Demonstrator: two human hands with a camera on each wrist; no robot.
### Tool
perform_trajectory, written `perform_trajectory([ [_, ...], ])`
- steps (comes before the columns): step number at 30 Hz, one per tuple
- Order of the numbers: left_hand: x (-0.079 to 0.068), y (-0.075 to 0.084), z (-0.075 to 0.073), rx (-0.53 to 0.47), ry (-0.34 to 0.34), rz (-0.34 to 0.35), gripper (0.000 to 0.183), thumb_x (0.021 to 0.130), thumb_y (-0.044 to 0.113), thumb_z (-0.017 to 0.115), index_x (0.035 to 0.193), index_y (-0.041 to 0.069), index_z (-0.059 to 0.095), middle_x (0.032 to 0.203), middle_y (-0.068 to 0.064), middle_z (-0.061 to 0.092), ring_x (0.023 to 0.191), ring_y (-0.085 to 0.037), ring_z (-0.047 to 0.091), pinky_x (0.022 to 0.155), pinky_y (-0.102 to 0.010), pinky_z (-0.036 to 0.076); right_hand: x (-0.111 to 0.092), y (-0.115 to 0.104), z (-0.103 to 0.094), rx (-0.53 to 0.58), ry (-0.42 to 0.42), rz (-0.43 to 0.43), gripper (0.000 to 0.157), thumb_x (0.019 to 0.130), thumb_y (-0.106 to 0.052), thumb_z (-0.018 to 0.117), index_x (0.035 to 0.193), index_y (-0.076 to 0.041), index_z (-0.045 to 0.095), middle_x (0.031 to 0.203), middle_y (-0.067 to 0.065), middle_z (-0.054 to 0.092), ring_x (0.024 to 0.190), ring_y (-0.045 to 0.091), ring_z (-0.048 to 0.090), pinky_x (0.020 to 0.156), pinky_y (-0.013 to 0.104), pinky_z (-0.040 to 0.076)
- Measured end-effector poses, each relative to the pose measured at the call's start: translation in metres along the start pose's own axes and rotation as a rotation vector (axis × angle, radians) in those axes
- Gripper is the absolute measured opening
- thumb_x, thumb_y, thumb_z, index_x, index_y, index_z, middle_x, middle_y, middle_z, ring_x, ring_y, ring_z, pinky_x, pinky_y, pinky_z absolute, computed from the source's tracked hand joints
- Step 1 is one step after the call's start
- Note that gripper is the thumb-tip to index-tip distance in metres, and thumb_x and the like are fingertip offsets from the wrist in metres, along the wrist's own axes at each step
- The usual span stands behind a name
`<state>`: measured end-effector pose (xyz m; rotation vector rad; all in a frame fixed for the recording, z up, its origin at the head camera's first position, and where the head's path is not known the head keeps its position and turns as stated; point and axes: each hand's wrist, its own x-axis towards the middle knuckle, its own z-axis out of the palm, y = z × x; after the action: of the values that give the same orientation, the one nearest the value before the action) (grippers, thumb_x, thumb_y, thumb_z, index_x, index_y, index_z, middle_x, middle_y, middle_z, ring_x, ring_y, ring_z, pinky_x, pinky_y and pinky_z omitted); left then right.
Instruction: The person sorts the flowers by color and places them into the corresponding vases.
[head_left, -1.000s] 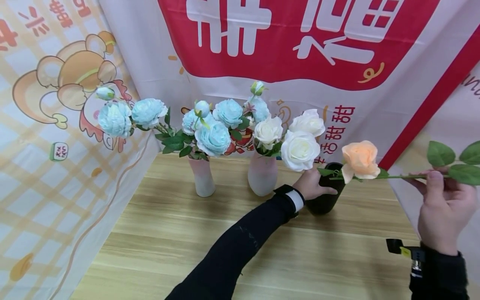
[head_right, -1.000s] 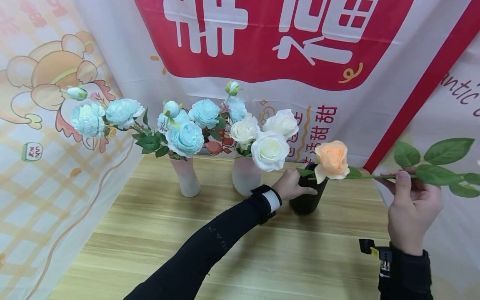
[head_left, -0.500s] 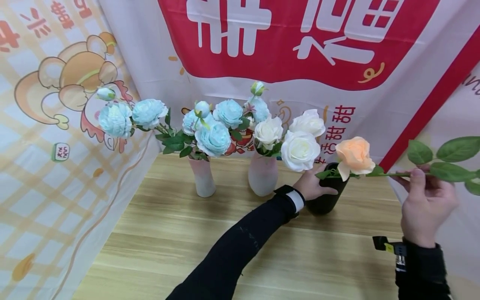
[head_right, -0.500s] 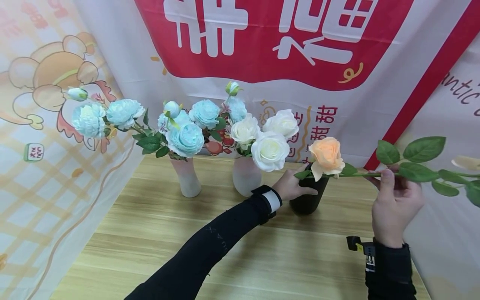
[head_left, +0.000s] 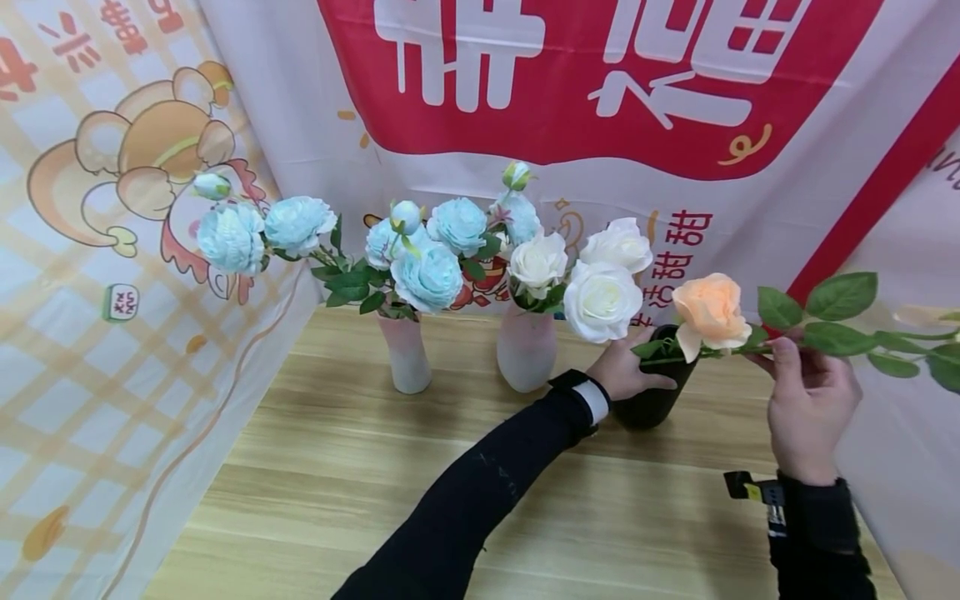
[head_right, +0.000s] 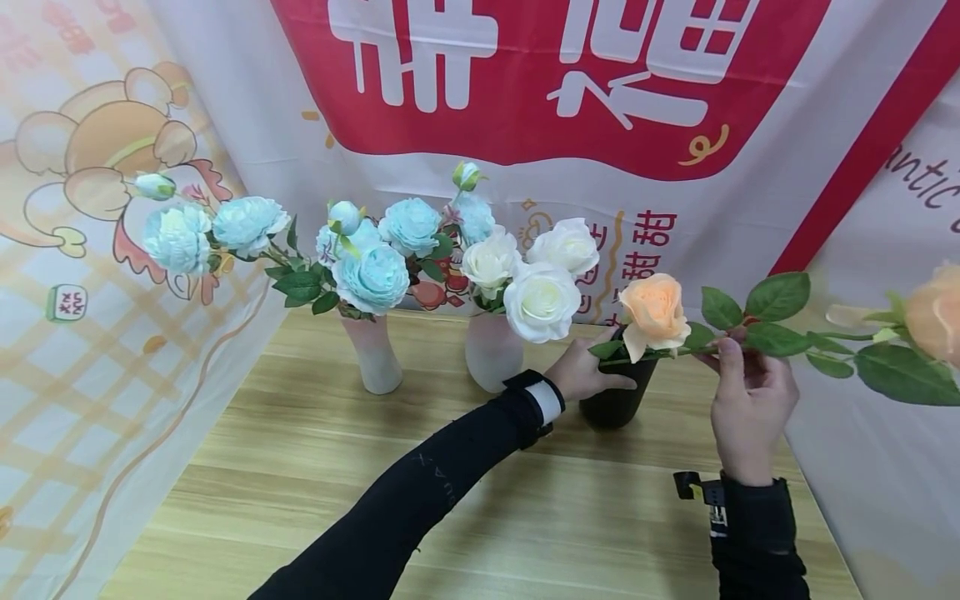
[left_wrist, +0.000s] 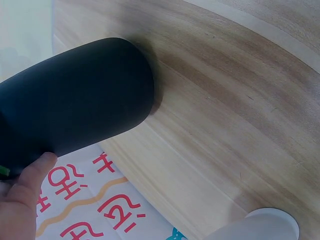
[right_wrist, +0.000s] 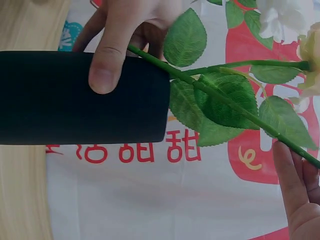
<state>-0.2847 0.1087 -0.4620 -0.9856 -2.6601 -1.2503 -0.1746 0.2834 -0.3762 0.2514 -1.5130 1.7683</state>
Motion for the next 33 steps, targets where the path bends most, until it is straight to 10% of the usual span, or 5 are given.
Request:
perform_trajectory([
  [9,0.002,0.0,0.001,0.113,0.003,0.018,0.085,0.079,0.048,0.081,0.147,0.014,0.045,0.14,-0.002,0.053,0.129,-0.008,0.044,0.103,-0.014,0.03,0.013,-0.017,-0.009,-0.3,0.071,-0.217,0.023,0.1,-0.006,0.055,0.118,0.006,0.063,0.108,0.031,0.058,0.095,0.027,0.063,0.08,0.027,0.055],
  [17,0.002,0.002,0.0,0.173,-0.063,-0.066,0.095,0.081,0.055,0.075,0.151,0.005,0.034,0.143,-0.011,0.05,0.126,-0.015,0.05,0.098,-0.017,0.039,0.019,-0.019,-0.013,-0.343,0.203,-0.099,0.023,0.099,-0.011,0.057,0.115,0.005,0.063,0.107,0.018,0.061,0.095,0.024,0.061,0.082,0.026,0.054],
  [26,0.002,0.002,-0.001,0.159,-0.071,-0.067,0.095,0.082,0.054,0.075,0.153,0.007,0.033,0.145,-0.01,0.048,0.128,-0.014,0.048,0.1,-0.018,0.037,0.007,-0.005,0.001,-0.005,0.007,-0.007,0.024,0.09,0.008,0.064,0.111,0.019,0.062,0.11,0.027,0.063,0.095,0.027,0.065,0.078,0.027,0.055],
  [33,0.001,0.004,-0.003,0.166,-0.085,-0.081,0.095,0.083,0.054,0.074,0.153,0.008,0.031,0.149,-0.01,0.042,0.133,-0.013,0.041,0.104,-0.018,0.033,-0.002,0.011,0.018,-0.33,-0.124,-0.174,0.032,0.082,0.018,0.069,0.114,0.012,0.065,0.094,0.025,0.067,0.081,0.011,0.069,0.075,0.021,0.054],
])
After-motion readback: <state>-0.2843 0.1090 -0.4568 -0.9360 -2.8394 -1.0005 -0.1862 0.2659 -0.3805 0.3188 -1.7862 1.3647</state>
